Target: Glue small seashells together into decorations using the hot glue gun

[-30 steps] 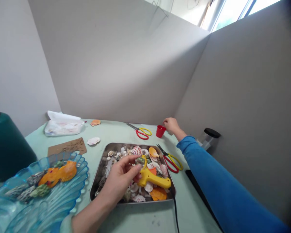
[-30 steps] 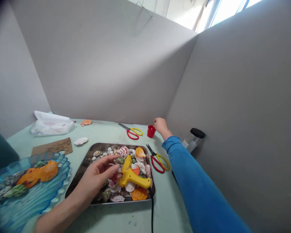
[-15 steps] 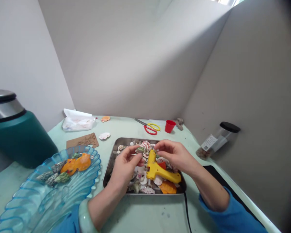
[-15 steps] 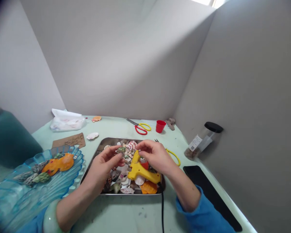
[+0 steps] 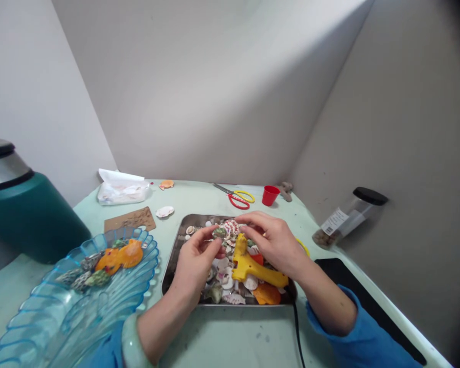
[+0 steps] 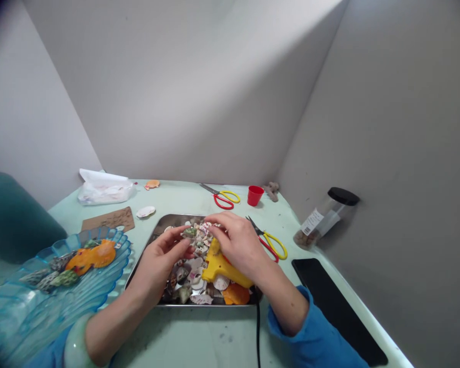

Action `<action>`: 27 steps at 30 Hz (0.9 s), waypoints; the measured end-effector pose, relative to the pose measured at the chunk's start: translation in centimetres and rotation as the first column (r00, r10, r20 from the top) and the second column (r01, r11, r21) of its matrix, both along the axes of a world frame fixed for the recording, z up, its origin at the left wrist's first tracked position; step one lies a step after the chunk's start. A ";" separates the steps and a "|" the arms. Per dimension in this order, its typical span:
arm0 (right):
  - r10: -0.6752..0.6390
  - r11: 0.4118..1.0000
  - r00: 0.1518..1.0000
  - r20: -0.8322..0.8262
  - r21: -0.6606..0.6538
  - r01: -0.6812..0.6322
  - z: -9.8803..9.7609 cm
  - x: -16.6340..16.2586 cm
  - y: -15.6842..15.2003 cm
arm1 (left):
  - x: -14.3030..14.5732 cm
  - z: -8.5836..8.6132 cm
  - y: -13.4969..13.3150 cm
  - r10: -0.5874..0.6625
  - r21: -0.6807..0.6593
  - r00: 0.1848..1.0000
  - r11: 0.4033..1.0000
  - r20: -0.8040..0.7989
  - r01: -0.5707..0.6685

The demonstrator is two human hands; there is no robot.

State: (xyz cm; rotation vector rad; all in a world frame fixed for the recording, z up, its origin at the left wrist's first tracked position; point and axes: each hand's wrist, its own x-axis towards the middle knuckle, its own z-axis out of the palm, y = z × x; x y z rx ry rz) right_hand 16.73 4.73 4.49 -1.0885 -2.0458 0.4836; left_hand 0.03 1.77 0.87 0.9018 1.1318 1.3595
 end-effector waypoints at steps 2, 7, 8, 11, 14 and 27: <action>-0.006 1.000 1.000 0.027 0.001 0.006 0.1 0.1 -0.3 | 0.1 0.1 -0.1 -0.026 0.004 1.000 1.000 0.010 0.026; -0.037 0.998 0.985 0.171 -0.042 0.045 -0.3 -0.3 -0.9 | 0.1 0.3 -0.3 -0.123 0.047 0.988 0.992 0.097 0.119; -0.042 0.998 0.982 0.184 -0.045 0.051 -0.4 -0.5 -1.0 | 0.0 0.3 -0.3 -0.142 0.059 0.984 0.989 0.107 0.136; -0.053 0.997 0.979 0.197 -0.048 0.064 -0.8 -0.8 -1.1 | 0.0 0.4 -0.3 -0.186 0.075 0.975 0.981 0.117 0.178; -0.057 0.996 0.981 0.188 -0.063 0.070 -1.0 -0.8 -1.0 | 0.1 0.4 -0.3 -0.208 0.066 0.970 0.977 0.126 0.201; -0.099 0.961 0.971 0.217 -0.234 0.150 -0.1 -1.6 -2.3 | 0.2 0.2 -0.3 -0.180 0.013 0.979 0.984 0.094 0.180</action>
